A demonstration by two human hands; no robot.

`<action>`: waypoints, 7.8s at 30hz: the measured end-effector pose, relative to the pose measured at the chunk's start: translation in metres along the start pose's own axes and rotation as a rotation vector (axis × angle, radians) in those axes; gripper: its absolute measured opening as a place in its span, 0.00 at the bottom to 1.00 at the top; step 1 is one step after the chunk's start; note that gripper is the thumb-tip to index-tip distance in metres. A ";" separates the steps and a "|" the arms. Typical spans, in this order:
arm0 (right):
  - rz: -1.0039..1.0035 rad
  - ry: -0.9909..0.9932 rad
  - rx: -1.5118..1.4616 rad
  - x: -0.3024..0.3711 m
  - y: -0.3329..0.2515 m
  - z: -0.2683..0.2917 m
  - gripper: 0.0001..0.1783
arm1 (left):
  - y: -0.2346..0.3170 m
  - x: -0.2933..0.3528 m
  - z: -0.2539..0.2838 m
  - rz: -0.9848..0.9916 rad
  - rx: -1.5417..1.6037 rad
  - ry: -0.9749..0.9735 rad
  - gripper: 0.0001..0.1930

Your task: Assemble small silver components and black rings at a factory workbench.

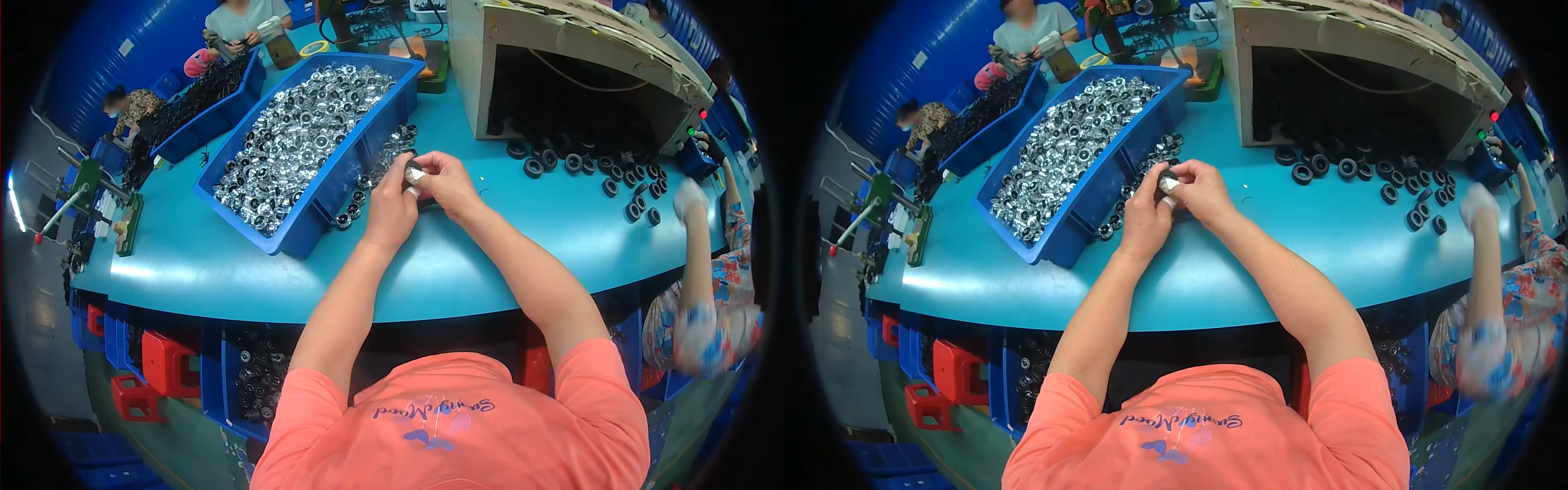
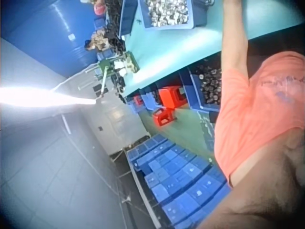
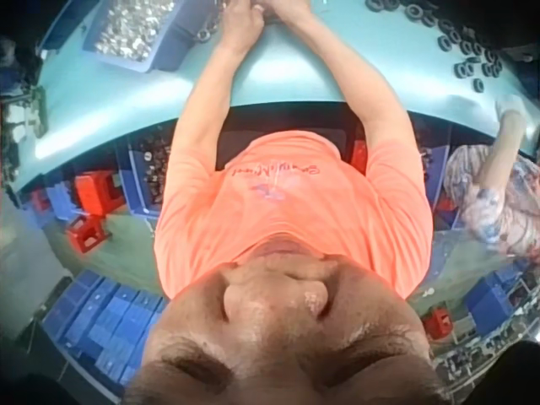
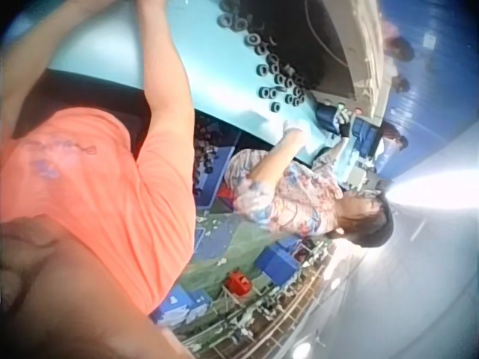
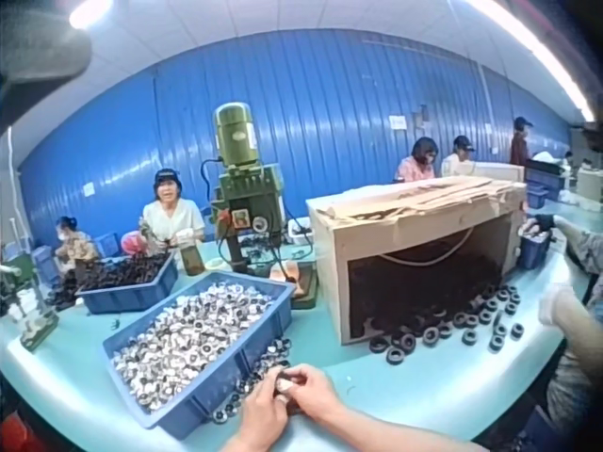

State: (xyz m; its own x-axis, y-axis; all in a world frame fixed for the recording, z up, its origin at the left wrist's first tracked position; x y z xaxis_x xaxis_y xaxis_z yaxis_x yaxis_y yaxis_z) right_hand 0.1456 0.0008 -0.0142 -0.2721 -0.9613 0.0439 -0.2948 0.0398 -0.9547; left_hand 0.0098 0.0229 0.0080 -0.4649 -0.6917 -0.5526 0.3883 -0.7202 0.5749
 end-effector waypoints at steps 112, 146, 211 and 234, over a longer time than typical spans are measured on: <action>0.392 0.267 1.641 0.022 -0.083 0.161 0.26 | 0.007 0.242 0.318 0.698 -0.590 -0.374 0.30; 0.489 -0.104 0.984 -0.002 -0.006 0.009 0.15 | -0.038 0.015 0.023 0.524 1.495 -0.248 0.19; 0.677 -0.108 0.525 0.042 -0.042 -0.025 0.12 | -0.026 0.026 0.021 0.592 1.306 -0.139 0.18; 0.362 -0.282 0.151 0.033 -0.030 -0.017 0.10 | -0.018 0.022 0.021 0.561 1.056 -0.076 0.17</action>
State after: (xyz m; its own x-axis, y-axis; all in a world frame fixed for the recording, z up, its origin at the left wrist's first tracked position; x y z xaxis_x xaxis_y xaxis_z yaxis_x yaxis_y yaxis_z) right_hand 0.1295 -0.0278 0.0215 -0.0675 -0.9302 -0.3607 -0.0850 0.3656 -0.9269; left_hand -0.0244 0.0220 -0.0015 -0.4992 -0.8650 -0.0500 -0.2764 0.1043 0.9554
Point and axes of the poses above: each hand's wrist, its own x-axis away from the middle knuckle, its own z-axis out of the back of the hand, y = z × x, the point moved 3 cm from there along -x, towards the middle knuckle, and after that the axes turned 7 degrees about -x, right-handed, at the moved point
